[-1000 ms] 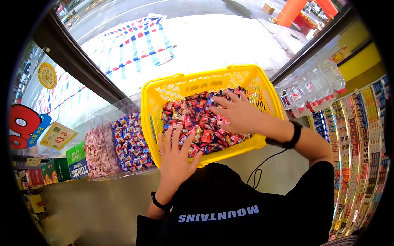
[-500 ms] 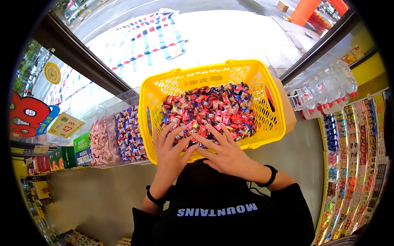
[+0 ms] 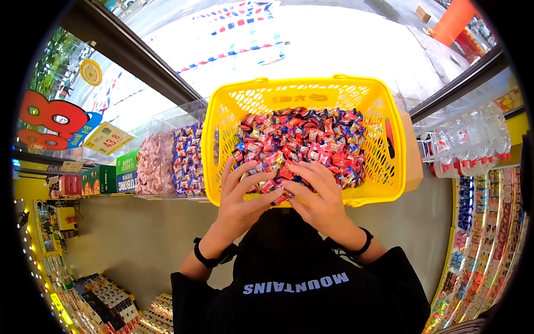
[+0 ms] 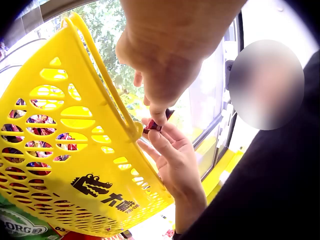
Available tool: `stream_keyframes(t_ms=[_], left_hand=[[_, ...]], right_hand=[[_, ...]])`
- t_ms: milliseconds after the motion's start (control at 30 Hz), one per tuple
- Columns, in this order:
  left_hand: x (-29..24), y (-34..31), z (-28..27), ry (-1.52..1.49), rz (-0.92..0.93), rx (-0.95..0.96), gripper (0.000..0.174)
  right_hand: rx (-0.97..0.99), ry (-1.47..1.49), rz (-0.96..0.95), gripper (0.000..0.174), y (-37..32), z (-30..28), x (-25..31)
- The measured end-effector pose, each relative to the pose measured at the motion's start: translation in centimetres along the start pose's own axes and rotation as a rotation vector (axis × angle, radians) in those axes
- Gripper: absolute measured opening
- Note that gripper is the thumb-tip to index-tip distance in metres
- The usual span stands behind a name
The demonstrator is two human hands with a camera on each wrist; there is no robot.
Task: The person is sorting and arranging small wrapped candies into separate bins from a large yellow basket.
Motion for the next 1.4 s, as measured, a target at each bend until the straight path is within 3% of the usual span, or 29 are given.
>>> stream_keyframes(t_ms=[133,300,600,833,1200,1400], left_hand=[[0.3,-1.3,-0.8,0.011,-0.015,0.003,0.049],[2.0,-3.9,-3.4,-0.008,-0.044,0.015,0.053],[8.7,-11.7,-10.6,-0.103,-0.035,-0.002,0.037],[13.2,-14.9,-13.9,-0.241,-0.043,0.065,0.030],[15.2,-13.2,-12.6,-0.266,0.001,0.049,0.031],[17.7,-10.6,-11.3,-0.003,-0.014,0.085,0.023]], right_hand=[[0.006,-0.005,-0.049,0.030,-0.1,0.8,1.4],[-0.014,0.035,-0.110,0.028,0.4,3.5,3.7],[0.028,-0.073,-0.287,0.022,1.3,12.7,12.0],[0.011,-0.210,-0.311,0.023,1.4,18.2,16.5],[-0.046,-0.413,-0.211,0.024,2.4,18.4,16.4],[-0.094,-0.443,-0.086,0.032,3.7,16.1,13.6]])
Point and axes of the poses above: each hand's wrist, its own y-axis towards the middle knuckle, its own z-axis out of the palm, x = y × z, the point moved 5 cm from there along y, towards the middle knuckle, and after that the axes turned 12 degrees about z, right-handed, at the moved point
